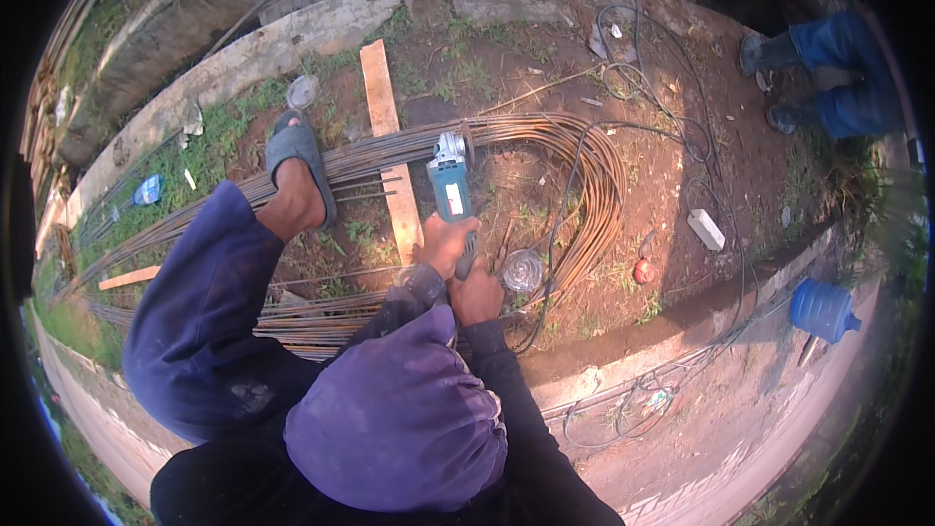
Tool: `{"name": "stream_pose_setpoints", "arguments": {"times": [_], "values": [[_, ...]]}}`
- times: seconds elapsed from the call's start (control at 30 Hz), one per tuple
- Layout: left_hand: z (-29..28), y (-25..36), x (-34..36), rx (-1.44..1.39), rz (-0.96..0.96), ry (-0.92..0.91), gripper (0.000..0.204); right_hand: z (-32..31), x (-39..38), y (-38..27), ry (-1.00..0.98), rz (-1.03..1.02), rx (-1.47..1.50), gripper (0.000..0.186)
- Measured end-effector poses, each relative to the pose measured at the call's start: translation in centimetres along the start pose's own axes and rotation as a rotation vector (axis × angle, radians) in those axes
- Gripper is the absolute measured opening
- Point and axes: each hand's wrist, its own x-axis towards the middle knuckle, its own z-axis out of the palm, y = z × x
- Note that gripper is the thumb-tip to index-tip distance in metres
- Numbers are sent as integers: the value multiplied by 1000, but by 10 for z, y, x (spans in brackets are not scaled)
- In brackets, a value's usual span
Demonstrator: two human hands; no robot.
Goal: The person aligns a bundle of metal rods on a wooden plank and uses an angle grinder to cut them. The person adjusts the rods and the grinder multiple times to complete the cuts.
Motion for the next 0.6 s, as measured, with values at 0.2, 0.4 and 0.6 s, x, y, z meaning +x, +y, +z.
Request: {"name": "stream_pose_setpoints", "arguments": {"times": [0.2,0.4,0.6], "values": [[0,-6,-1,-21,18,-3,14,3,-1,3,-4,12,13,52],[0,-1,0,-11,13,-3,14,3,-1,2,3,13,30,49],[1,-2,-1,-10,24,-1,14,5,0,5,-2,12,8,46]]}}
